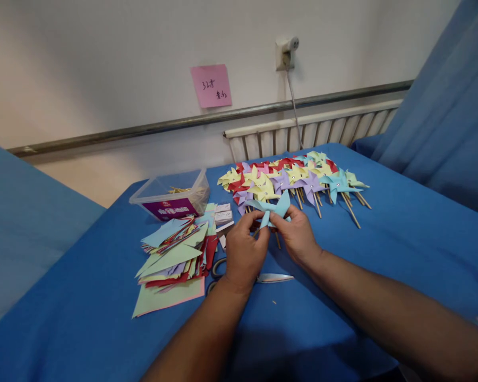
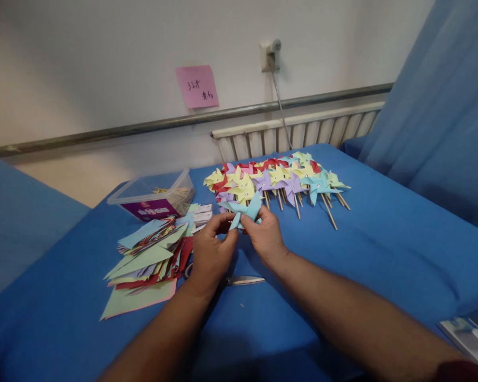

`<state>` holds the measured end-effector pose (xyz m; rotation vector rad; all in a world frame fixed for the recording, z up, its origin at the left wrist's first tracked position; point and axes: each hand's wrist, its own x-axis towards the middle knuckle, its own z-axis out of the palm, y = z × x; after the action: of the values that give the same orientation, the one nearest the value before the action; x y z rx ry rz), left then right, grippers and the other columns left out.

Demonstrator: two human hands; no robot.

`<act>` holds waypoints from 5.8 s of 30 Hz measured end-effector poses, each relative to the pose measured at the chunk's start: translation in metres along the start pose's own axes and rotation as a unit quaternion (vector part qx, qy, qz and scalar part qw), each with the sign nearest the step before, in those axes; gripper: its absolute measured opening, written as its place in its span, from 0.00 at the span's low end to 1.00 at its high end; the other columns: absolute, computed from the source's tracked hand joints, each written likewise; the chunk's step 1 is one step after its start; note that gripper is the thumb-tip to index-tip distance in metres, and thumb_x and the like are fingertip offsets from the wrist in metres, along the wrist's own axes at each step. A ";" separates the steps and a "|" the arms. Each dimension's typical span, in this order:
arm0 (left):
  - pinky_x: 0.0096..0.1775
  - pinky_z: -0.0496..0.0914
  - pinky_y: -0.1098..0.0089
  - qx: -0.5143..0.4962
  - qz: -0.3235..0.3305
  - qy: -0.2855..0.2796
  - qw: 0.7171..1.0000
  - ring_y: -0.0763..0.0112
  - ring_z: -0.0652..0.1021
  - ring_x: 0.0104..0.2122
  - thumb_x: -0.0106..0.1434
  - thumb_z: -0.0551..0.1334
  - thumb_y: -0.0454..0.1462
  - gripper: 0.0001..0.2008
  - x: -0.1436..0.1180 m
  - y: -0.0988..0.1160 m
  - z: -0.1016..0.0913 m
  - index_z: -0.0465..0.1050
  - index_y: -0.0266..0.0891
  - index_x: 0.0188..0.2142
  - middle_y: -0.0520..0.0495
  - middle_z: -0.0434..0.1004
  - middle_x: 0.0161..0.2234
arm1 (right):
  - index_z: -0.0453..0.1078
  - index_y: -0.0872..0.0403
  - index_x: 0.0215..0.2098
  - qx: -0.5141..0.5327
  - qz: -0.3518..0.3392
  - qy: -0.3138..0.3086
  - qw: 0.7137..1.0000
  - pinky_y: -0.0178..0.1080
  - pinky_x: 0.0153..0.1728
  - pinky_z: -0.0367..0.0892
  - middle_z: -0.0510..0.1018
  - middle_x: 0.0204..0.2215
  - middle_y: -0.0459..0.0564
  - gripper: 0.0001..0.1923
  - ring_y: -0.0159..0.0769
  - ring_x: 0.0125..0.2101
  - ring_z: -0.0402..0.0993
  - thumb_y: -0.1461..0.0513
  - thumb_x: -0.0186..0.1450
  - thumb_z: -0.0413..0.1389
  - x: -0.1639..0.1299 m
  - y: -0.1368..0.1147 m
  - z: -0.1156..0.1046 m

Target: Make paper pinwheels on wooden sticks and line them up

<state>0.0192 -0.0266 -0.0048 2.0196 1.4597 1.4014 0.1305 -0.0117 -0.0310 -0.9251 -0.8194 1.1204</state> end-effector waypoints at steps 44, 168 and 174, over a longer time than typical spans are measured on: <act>0.27 0.63 0.73 -0.166 -0.194 -0.094 0.962 0.70 0.73 0.25 0.62 0.58 0.49 0.18 0.010 -0.005 -0.011 0.80 0.38 0.33 0.51 0.75 0.23 | 0.74 0.55 0.31 -0.030 0.001 -0.008 1.000 0.37 0.29 0.66 0.74 0.23 0.43 0.12 0.31 0.24 0.68 0.57 0.52 0.64 0.011 -0.008 -0.012; 0.28 0.67 0.72 -0.421 -0.344 -0.030 0.839 0.74 0.73 0.23 0.43 0.72 0.36 0.14 0.028 -0.012 -0.030 0.75 0.36 0.30 0.51 0.76 0.25 | 0.66 0.54 0.27 -0.119 0.111 -0.322 0.932 0.29 0.15 0.52 0.73 0.17 0.40 0.16 0.22 0.12 0.59 0.52 0.56 0.64 0.001 -0.012 -0.016; 0.28 0.67 0.72 -0.425 -0.352 -0.042 0.833 0.74 0.72 0.21 0.43 0.72 0.37 0.13 0.027 -0.010 -0.029 0.73 0.36 0.27 0.52 0.74 0.22 | 0.67 0.53 0.33 -0.084 0.119 -0.378 0.914 0.29 0.16 0.55 0.75 0.20 0.40 0.16 0.23 0.14 0.62 0.54 0.56 0.65 0.000 -0.015 -0.018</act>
<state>-0.0104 -0.0078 0.0167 0.8442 1.0516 1.2493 0.1519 -0.0173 -0.0245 -0.7319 -1.4776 1.6822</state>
